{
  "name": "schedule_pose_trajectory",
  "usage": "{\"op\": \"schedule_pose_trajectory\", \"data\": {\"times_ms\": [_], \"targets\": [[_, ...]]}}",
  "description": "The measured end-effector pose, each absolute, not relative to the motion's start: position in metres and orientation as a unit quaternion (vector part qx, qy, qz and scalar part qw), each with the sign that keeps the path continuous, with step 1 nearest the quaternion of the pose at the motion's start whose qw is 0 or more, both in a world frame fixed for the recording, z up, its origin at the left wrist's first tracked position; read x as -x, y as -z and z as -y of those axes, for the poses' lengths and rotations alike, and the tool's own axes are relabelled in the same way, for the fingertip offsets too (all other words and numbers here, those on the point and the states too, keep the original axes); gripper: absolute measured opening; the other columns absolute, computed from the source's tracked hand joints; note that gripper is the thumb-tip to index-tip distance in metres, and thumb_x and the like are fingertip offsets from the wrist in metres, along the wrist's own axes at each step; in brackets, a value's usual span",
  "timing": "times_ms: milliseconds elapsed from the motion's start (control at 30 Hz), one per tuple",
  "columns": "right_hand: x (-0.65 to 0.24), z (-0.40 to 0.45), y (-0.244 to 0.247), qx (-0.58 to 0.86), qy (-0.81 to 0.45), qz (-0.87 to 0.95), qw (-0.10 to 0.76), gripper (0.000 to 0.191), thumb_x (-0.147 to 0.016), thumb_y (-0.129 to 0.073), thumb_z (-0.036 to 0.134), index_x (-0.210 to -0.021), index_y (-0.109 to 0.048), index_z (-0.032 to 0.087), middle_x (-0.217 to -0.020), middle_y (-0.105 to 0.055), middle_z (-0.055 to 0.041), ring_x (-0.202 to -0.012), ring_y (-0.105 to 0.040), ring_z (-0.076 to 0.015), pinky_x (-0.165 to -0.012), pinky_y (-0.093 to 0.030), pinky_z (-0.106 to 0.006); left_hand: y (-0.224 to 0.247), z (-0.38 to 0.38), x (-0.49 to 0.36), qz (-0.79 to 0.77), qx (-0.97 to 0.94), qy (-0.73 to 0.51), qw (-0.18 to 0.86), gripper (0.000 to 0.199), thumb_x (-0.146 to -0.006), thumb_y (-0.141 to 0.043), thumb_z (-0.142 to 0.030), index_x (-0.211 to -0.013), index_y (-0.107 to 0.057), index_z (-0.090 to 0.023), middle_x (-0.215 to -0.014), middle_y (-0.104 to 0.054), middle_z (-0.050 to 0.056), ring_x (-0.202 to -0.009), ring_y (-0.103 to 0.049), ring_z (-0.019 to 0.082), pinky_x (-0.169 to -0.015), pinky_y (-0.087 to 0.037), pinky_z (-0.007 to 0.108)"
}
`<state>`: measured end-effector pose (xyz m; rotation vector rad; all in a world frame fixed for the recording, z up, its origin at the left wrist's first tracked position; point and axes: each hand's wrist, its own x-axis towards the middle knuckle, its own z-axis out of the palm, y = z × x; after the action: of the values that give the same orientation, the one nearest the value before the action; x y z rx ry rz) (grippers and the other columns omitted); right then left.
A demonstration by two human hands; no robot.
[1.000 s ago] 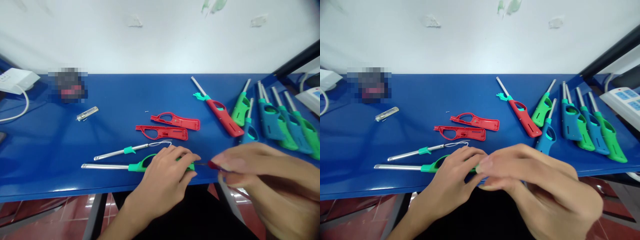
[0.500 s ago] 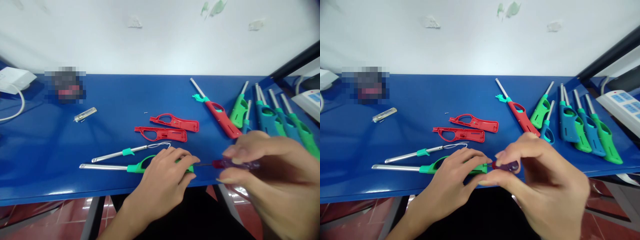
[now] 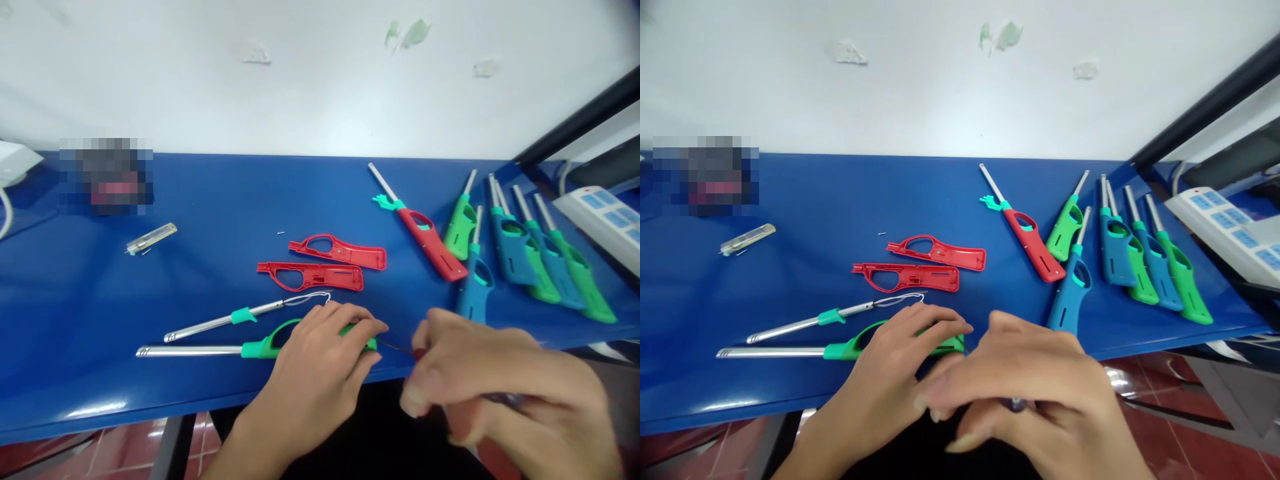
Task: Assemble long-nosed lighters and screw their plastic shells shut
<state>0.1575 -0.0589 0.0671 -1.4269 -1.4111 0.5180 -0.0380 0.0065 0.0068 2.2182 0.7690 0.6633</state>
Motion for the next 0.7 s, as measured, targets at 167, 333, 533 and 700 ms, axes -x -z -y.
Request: {"op": "schedule_pose_trajectory", "data": {"times_ms": [167,333,533,700], "targets": [[-0.145,0.053,-0.07,0.596,-0.234,0.585,0.498,0.013,-0.088,-0.088,0.04,-0.082,-0.083,0.031,-0.07,-0.074,-0.0005,-0.063,-0.071,-0.0194,-0.057,-0.061,-0.03,-0.006,-0.005,0.039,-0.301,-0.853,-0.249,0.345,0.023,-0.108,-0.063,-0.015,-0.127,-0.062,-0.027,-0.123,-0.073,0.0,-0.11,-0.07,0.026,-0.096,-0.059,0.049],[-0.163,0.057,-0.074,0.624,-0.192,0.505,0.565,0.016,-0.108,-0.064,0.036,-0.108,-0.08,0.035,-0.073,-0.07,0.0034,-0.064,-0.067,-0.0117,-0.055,-0.055,-0.019,0.0,0.0,0.041,-0.302,-0.867,-0.265,0.295,0.025,-0.111,-0.055,-0.017,-0.132,-0.063,-0.028,-0.128,-0.072,0.002,-0.115,-0.069,0.024,-0.106,-0.057,0.051],[-0.183,0.052,-0.034,0.632,-0.095,0.638,0.429,0.033,-0.107,-0.056,0.013,-0.128,-0.073,0.032,-0.119,-0.077,-0.0003,-0.102,-0.074,-0.0135,-0.091,-0.063,-0.026,0.001,-0.002,0.041,-0.276,-0.911,-0.284,0.118,0.031,-0.111,-0.043,-0.018,-0.13,-0.069,-0.02,-0.119,-0.078,0.007,-0.107,-0.075,0.029,-0.09,-0.065,0.047],[-0.179,0.044,-0.002,0.62,-0.063,0.69,0.367,0.043,-0.101,-0.053,0.002,-0.13,-0.073,0.027,-0.133,-0.076,-0.0033,-0.128,-0.066,-0.0229,-0.108,-0.06,-0.043,0.01,-0.017,0.049,-0.203,-0.938,-0.283,-0.01,0.031,-0.114,-0.043,-0.019,-0.125,-0.072,-0.02,-0.11,-0.083,0.004,-0.094,-0.08,0.022,-0.081,-0.064,0.033]]}}
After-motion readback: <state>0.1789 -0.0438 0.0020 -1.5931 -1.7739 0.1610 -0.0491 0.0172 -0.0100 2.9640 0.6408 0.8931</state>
